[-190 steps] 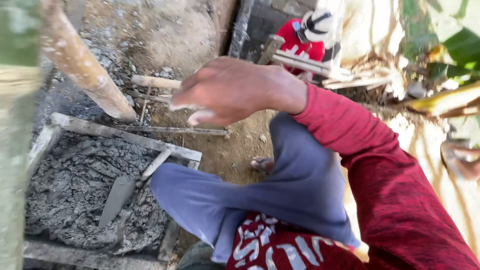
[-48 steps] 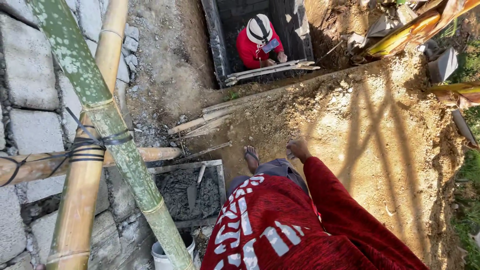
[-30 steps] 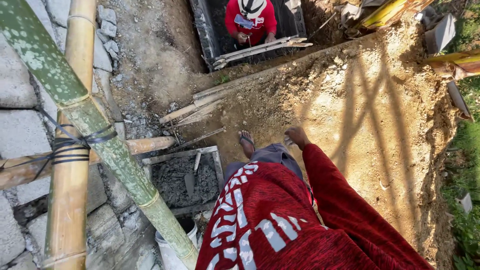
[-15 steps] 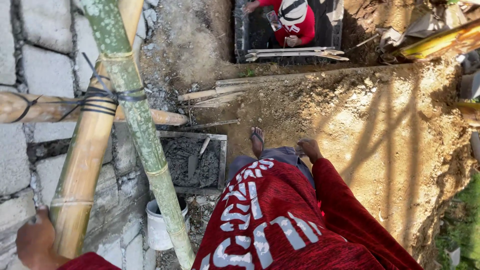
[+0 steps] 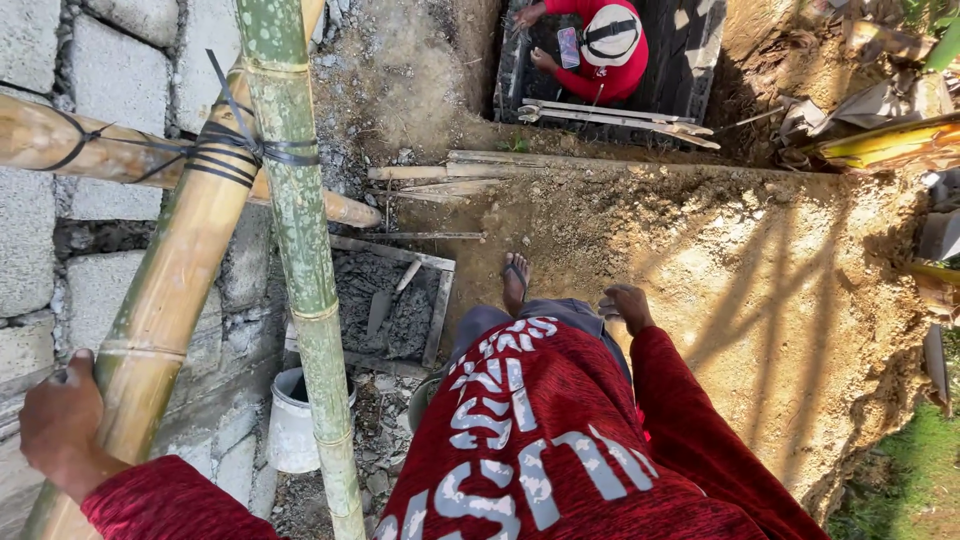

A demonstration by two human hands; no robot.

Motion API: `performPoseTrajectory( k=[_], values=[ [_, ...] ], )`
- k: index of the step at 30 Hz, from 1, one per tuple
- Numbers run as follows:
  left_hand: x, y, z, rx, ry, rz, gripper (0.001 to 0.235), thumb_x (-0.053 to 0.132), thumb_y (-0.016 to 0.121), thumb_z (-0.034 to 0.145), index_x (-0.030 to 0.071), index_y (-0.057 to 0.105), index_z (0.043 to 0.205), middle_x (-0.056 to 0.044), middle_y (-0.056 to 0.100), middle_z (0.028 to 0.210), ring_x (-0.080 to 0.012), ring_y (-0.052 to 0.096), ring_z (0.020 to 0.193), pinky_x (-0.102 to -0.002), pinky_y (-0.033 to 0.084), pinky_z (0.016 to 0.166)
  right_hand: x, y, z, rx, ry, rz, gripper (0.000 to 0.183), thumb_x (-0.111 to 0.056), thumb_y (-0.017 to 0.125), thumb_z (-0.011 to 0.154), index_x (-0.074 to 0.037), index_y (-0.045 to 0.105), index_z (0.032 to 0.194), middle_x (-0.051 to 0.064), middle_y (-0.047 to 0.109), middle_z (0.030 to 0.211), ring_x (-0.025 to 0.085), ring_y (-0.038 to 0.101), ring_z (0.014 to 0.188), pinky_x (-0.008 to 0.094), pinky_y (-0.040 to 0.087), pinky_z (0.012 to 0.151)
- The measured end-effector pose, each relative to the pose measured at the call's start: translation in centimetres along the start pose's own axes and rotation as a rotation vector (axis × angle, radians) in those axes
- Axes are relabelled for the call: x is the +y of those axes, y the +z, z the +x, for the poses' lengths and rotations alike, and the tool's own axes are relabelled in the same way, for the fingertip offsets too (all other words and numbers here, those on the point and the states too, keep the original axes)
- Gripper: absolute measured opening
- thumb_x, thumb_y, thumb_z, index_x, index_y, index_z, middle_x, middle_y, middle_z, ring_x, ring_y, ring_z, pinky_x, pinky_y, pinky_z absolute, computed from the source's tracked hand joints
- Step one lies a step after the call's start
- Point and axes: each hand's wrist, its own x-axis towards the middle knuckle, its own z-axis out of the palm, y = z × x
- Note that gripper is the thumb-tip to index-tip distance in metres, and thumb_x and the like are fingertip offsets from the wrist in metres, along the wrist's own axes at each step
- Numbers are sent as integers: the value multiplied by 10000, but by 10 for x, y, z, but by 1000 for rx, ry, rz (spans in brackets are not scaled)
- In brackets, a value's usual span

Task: The recorder uses a trowel to apply wet mortar or cement mixture to a construction surface.

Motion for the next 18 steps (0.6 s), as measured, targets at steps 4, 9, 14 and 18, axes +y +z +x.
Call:
performPoseTrajectory(
  k=[4,9,14,18],
  values=[
    [-1,2,2,-21,-5,6,826,693,507,1075,-86,687,1283,-363,642,1271,-539,607,1148,-598,451,970,-2,3,3,-5,-3,-18,289,-142,593,977,44,669,1185,171,730,929,252,721,723,357,618,626],
    [-3,4,4,17,29,13,842,693,509,1076,-102,657,1310,-374,619,1291,-545,586,1164,-610,446,945,-7,5,3,-27,-34,-40,312,-162,577,982,53,662,1192,171,719,920,261,713,737,369,610,654],
    [-6,8,8,0,15,6,838,691,506,1060,-89,648,1330,-358,614,1314,-526,582,1184,-605,445,958,-14,5,-2,-31,-29,-28,308,-171,582,977,36,660,1192,162,711,909,254,699,734,375,594,653],
    [-17,22,20,-22,-29,48,903,750,445,1096,-101,655,1315,-353,637,1289,-514,623,1135,-616,480,895,-11,3,5,-49,-58,-40,291,-179,589,990,50,671,1148,162,706,895,252,693,728,377,594,648]
  ],
)
